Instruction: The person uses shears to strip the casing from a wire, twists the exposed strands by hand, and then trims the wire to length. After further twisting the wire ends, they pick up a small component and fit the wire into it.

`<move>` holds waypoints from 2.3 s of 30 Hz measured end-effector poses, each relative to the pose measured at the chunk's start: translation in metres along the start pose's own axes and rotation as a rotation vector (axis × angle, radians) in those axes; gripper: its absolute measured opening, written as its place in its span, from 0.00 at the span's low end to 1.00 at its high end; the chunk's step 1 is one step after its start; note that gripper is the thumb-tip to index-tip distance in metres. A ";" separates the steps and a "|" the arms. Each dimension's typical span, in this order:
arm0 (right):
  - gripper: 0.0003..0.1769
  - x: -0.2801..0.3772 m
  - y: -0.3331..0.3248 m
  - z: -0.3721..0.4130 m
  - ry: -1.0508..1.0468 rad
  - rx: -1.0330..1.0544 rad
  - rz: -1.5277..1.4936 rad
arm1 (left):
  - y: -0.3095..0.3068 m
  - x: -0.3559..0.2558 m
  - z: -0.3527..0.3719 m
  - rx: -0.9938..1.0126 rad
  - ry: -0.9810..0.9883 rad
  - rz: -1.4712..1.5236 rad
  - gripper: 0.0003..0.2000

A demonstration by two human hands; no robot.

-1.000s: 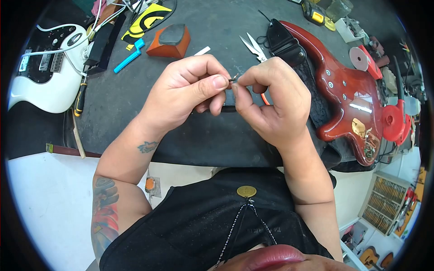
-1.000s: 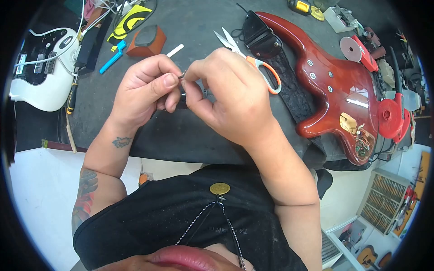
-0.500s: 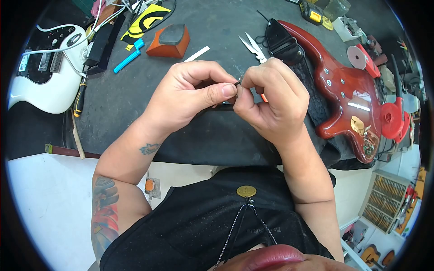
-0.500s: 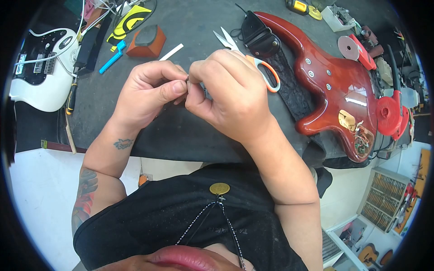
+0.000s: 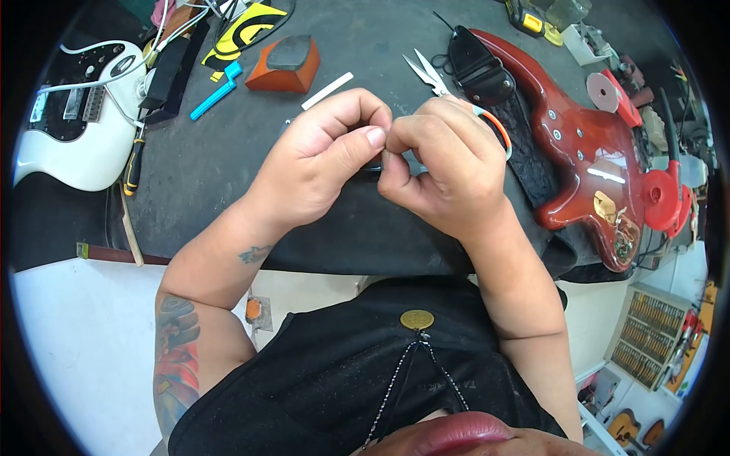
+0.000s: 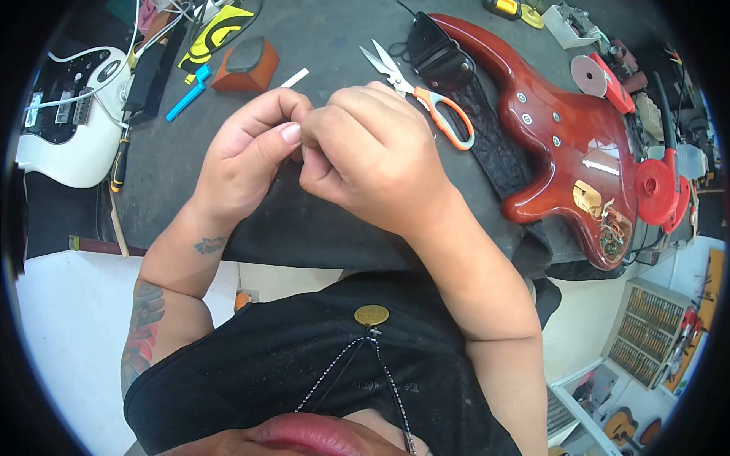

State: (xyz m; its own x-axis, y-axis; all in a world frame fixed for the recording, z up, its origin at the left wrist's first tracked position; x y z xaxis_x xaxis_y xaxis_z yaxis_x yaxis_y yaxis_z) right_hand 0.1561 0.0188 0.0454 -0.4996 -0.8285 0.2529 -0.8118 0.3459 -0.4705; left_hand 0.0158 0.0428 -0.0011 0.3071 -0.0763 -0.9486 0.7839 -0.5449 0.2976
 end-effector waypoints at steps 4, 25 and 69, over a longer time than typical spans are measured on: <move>0.16 0.000 0.001 0.000 -0.017 -0.028 0.009 | 0.000 0.007 0.002 0.005 -0.028 0.016 0.11; 0.14 -0.010 0.000 0.011 0.078 -0.077 0.023 | -0.003 0.008 0.002 -0.076 -0.083 0.042 0.08; 0.34 -0.035 -0.047 0.030 0.259 0.235 0.333 | -0.028 -0.011 -0.007 -0.181 -0.041 0.510 0.10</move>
State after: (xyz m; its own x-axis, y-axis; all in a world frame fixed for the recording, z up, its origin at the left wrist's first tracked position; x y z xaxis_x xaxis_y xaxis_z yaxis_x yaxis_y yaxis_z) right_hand 0.2207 0.0181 0.0335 -0.8039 -0.5422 0.2445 -0.5195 0.4400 -0.7325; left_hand -0.0061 0.0647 0.0017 0.6545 -0.3284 -0.6810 0.6221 -0.2780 0.7320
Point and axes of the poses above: each hand's wrist, its own z-axis away from the middle knuckle, its own y-axis out of the palm, x = y × z, the point moved 7 cm from there along -z, towards the middle knuckle, and after that the axes turned 7 degrees about z, right-handed, at the moved point
